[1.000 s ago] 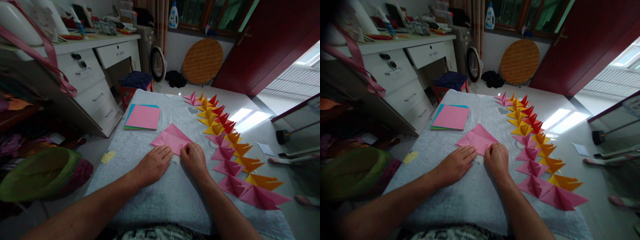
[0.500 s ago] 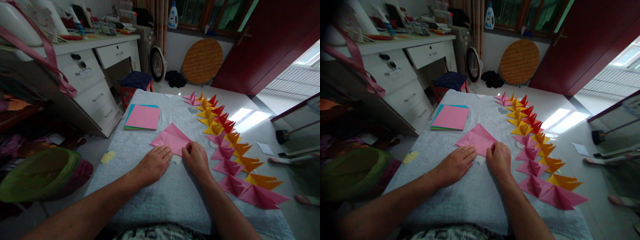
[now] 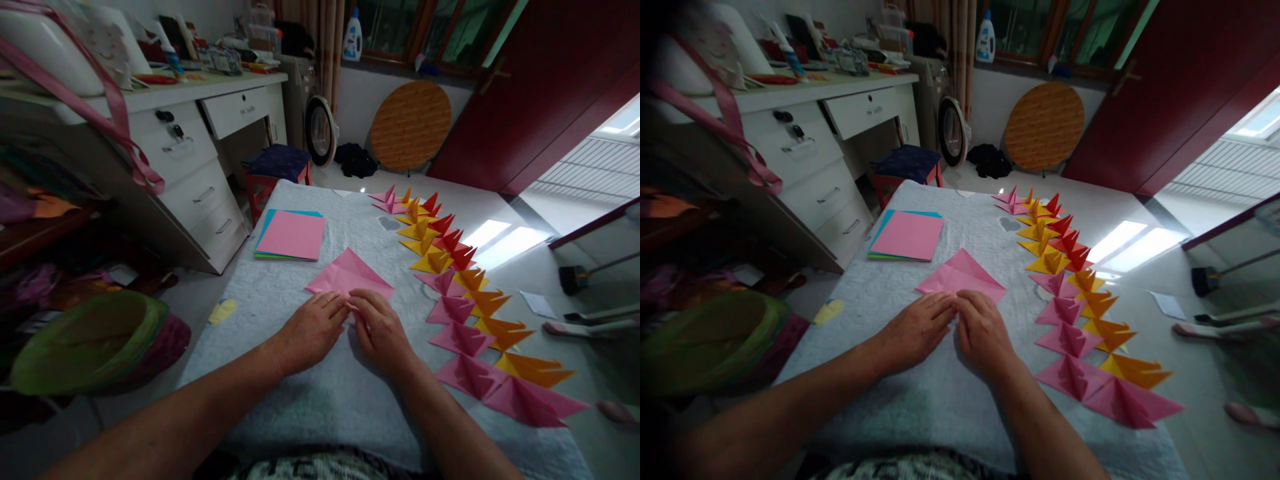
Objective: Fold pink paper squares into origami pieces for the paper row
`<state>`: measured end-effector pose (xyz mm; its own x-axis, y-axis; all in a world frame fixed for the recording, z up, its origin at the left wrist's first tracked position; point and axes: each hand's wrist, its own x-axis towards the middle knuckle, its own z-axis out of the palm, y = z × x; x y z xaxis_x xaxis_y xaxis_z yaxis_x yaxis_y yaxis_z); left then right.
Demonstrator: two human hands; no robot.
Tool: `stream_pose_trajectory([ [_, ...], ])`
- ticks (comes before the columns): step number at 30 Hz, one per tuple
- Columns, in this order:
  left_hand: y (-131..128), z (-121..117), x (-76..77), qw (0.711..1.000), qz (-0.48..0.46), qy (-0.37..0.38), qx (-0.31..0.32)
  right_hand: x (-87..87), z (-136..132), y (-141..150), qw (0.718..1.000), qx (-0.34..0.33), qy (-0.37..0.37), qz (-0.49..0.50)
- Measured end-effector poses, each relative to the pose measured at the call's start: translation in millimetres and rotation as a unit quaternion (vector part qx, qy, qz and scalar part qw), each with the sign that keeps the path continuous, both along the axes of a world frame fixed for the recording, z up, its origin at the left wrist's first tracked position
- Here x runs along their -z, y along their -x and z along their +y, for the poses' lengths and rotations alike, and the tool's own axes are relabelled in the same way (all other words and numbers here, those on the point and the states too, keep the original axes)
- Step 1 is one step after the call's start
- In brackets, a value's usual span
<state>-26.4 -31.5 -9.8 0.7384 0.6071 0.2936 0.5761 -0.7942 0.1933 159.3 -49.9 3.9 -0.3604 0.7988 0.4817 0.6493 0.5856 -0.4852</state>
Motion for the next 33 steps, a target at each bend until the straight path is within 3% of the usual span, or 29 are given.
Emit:
stream_pose_trajectory([
  [2, 1, 1, -1.2, 1.000, -0.019, 0.017, 0.005, 2.4, 0, 3, 0.999, -0.035, 0.029, -0.001],
  [6, 7, 8, -9.4, 0.994, -0.065, 0.093, -0.011, 3.6, 2, 6, 0.996, -0.039, 0.076, -0.022],
  [11, 25, 28, -13.4, 0.974, -0.104, 0.117, -0.165, -4.7, 2, 8, 0.992, -0.045, 0.089, -0.075],
  [15, 36, 41, -9.3, 0.962, -0.077, 0.134, -0.224, -12.2, 2, 10, 0.984, -0.059, 0.102, -0.133],
  [24, 35, 43, -9.7, 0.950, -0.043, 0.139, -0.276, -24.9, 11, 24, 0.954, -0.035, 0.122, -0.273],
  [33, 40, 45, -9.8, 0.946, -0.028, 0.136, -0.294, -21.6, 16, 35, 0.950, -0.008, 0.111, -0.291],
])
